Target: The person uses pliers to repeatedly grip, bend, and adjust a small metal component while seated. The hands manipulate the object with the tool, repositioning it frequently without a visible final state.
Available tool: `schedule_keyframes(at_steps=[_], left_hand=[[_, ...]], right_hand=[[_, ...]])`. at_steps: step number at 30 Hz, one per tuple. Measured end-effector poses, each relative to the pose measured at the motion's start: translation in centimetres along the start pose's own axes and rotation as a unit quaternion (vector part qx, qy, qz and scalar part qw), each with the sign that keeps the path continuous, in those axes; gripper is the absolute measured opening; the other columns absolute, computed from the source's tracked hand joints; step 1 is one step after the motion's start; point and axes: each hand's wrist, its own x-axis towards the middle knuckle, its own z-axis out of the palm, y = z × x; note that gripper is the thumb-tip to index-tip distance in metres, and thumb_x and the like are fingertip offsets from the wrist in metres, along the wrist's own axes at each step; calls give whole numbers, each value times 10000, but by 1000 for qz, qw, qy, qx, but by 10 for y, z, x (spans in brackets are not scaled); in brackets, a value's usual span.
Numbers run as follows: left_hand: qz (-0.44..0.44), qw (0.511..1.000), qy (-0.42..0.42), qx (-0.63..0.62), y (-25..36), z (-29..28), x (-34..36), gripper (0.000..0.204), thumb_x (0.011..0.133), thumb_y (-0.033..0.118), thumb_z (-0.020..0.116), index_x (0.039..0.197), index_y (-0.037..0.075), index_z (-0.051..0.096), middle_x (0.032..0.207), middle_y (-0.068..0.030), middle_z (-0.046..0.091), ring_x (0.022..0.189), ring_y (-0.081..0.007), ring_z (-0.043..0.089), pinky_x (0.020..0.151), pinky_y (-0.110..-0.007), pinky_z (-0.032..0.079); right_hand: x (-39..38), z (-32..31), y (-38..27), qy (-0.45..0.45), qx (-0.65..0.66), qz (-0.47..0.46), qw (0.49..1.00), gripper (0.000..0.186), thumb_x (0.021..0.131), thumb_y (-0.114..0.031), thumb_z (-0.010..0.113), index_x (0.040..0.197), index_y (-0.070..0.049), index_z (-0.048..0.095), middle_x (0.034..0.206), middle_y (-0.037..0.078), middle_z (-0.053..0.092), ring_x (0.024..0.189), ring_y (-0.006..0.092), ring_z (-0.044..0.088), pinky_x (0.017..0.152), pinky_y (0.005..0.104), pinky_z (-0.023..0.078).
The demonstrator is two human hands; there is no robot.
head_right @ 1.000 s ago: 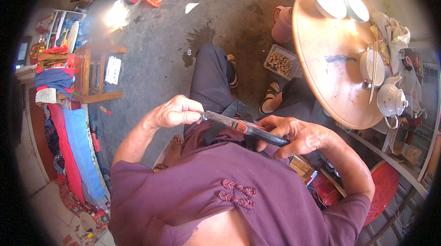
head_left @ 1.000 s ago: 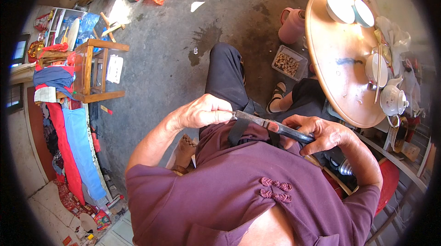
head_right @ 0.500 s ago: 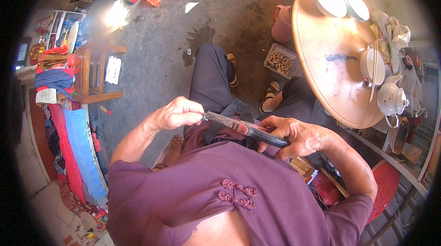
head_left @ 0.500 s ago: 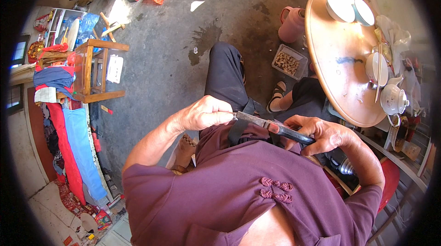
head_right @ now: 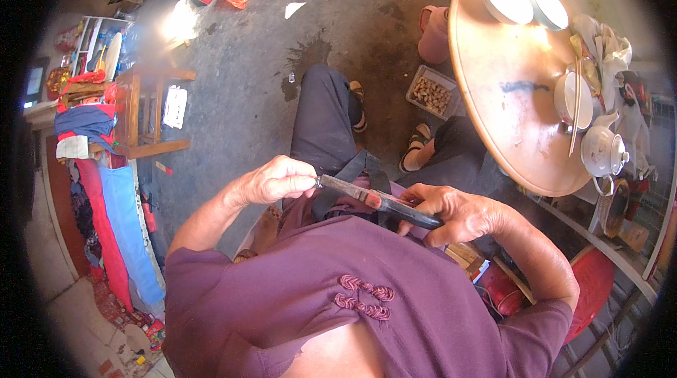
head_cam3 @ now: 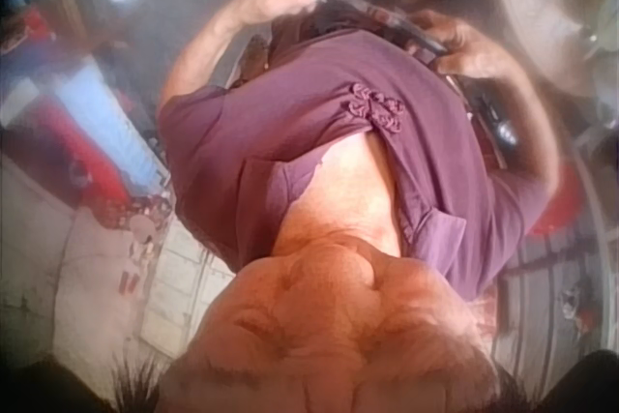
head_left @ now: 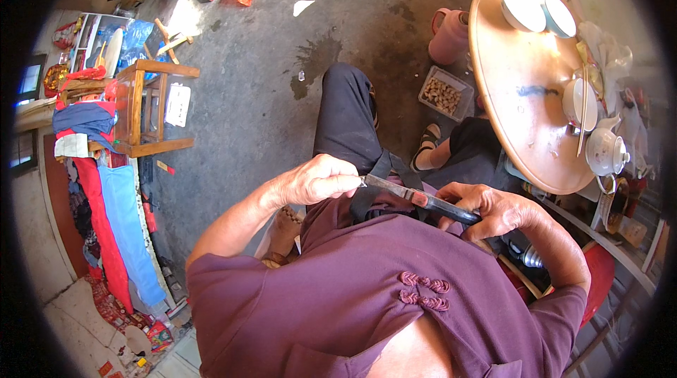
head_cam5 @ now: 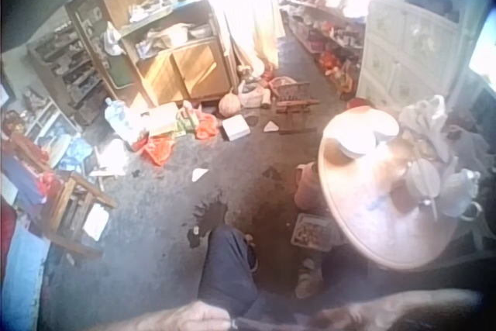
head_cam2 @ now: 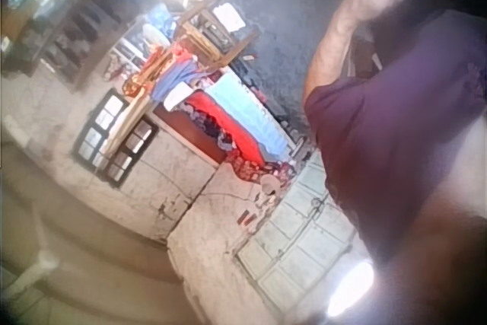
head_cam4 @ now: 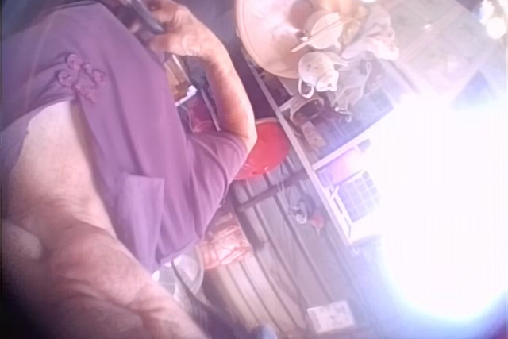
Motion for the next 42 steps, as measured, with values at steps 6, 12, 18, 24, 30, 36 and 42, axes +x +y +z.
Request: schedule_keyframes(at_steps=[6,12,18,24,30,36,42], left_hand=[[10,1000,3,12,4,-1,0,351,953,340,526,792,40,611,620,64,441,573,-39,367,519,-226,303],[-7,1000,-9,3,4,-4,-1,356,947,345,528,793,35,615,624,57,446,583,-42,377,528,-226,312],[-10,998,-19,-56,3,-6,-2,369,933,365,530,828,23,618,641,47,455,593,-50,385,539,-229,323],[32,999,2,-1,9,-9,-1,391,916,392,542,858,15,625,662,43,460,607,-64,393,547,-237,330],[27,1000,-3,-3,9,-9,0,388,918,393,556,874,15,629,673,43,467,628,-56,401,553,-234,340],[16,999,4,-41,10,-9,-2,363,926,366,563,903,10,629,694,41,487,633,-52,414,565,-223,355],[26,1000,4,-8,12,-10,-2,346,940,345,562,927,5,625,723,47,495,651,-42,420,572,-209,353]], right_hand=[[0,0,-1,3,10,-3,1000,407,681,-101,693,1087,-68,701,1349,180,439,1184,299,487,1006,385,409],[1,0,1,0,12,-8,1000,402,684,-105,693,1084,-65,701,1352,185,437,1176,296,493,1002,383,413],[2,1,-1,9,17,3,1000,376,689,-97,689,1062,-50,698,1303,179,464,1136,284,511,987,373,419],[2,2,2,27,29,-6,999,375,676,-77,695,1049,-37,697,1269,167,476,1141,276,501,997,372,401],[-3,3,0,77,35,-41,996,413,654,-42,693,1066,-49,696,1395,199,390,1277,316,429,1076,386,337],[-8,-4,-8,62,-20,-25,998,447,653,-40,690,1098,-77,695,1489,237,290,1367,370,352,1120,409,298],[-5,-8,-3,34,-37,-43,998,461,662,-55,697,1123,-76,684,1495,255,269,1362,381,361,1120,415,299]])
